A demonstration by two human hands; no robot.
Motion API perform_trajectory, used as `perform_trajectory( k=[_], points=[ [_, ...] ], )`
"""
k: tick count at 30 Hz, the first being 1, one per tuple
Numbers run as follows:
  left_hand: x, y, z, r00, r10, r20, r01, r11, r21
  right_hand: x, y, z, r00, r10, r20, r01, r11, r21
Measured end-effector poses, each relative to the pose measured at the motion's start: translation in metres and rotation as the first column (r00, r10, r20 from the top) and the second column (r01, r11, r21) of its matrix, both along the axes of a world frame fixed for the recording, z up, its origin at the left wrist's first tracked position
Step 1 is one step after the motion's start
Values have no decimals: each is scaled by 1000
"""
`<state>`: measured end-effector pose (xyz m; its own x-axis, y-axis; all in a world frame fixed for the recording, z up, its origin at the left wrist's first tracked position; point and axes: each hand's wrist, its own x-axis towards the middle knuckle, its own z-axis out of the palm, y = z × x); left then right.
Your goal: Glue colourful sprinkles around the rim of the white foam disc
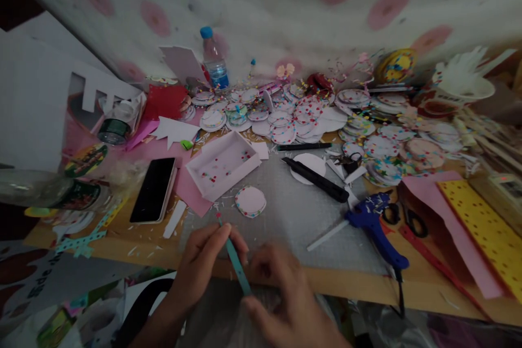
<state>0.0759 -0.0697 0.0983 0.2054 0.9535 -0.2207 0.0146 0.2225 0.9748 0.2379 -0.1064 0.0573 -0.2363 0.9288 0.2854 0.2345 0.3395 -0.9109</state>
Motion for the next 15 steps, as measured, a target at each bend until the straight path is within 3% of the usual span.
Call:
perform_trajectory(
  k=[3, 5, 8, 11, 15],
  points=[
    [1, -3, -4, 997, -81, 8, 81, 996, 24, -6, -2, 8, 995, 99, -27, -103, 943, -317],
    [3, -6, -9, 997, -57, -43, 60, 995, 75, -12, -3, 9, 989, 100, -113, -139, 894, -426],
    [6, -9, -16, 980, 21, -199, 26, 974, 226, -20, -4, 6, 986, 30, -164, -100, 893, -439],
    [5, -11, -22, 956, -7, -294, 97, 951, 293, -25, -6, 3, 993, -21, -116, -24, 926, -376],
    [2, -11, -26, 951, -20, -310, 130, 932, 338, -19, -3, 3, 996, 79, -42, -88, 944, -319]
  ],
)
